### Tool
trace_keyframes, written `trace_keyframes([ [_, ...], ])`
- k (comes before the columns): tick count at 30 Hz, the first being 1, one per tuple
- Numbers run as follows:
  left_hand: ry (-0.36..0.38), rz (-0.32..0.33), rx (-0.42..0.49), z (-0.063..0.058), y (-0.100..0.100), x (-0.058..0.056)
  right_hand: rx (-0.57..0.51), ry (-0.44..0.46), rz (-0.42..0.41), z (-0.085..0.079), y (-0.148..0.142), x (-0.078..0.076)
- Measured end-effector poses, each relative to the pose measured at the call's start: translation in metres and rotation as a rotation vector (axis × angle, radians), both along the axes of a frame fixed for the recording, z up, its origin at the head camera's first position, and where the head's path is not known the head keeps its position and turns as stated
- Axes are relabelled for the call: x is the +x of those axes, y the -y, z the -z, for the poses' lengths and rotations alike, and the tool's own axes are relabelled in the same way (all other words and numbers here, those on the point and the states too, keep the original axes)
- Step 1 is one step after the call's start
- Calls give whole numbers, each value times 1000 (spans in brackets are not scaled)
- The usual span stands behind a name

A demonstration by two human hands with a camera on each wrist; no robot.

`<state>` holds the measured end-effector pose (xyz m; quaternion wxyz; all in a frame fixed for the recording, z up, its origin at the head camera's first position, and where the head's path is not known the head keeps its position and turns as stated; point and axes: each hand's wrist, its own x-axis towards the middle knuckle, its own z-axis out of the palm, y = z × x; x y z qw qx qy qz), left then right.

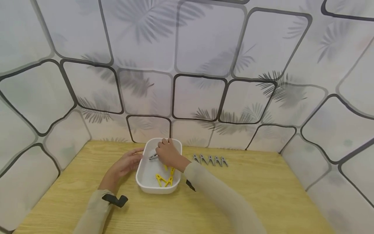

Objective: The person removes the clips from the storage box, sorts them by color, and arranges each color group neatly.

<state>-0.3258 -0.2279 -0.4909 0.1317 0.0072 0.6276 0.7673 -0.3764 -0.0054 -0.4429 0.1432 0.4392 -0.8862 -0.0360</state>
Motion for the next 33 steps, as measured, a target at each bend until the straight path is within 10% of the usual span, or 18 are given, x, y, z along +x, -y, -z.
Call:
trace_keyframes([
  [20,0,7,17,2,0,-1,-406,-163,68,-26,-94,14],
  [33,-5,7,17,-1,-2,0,-493,-238,203,-13,-170,12],
])
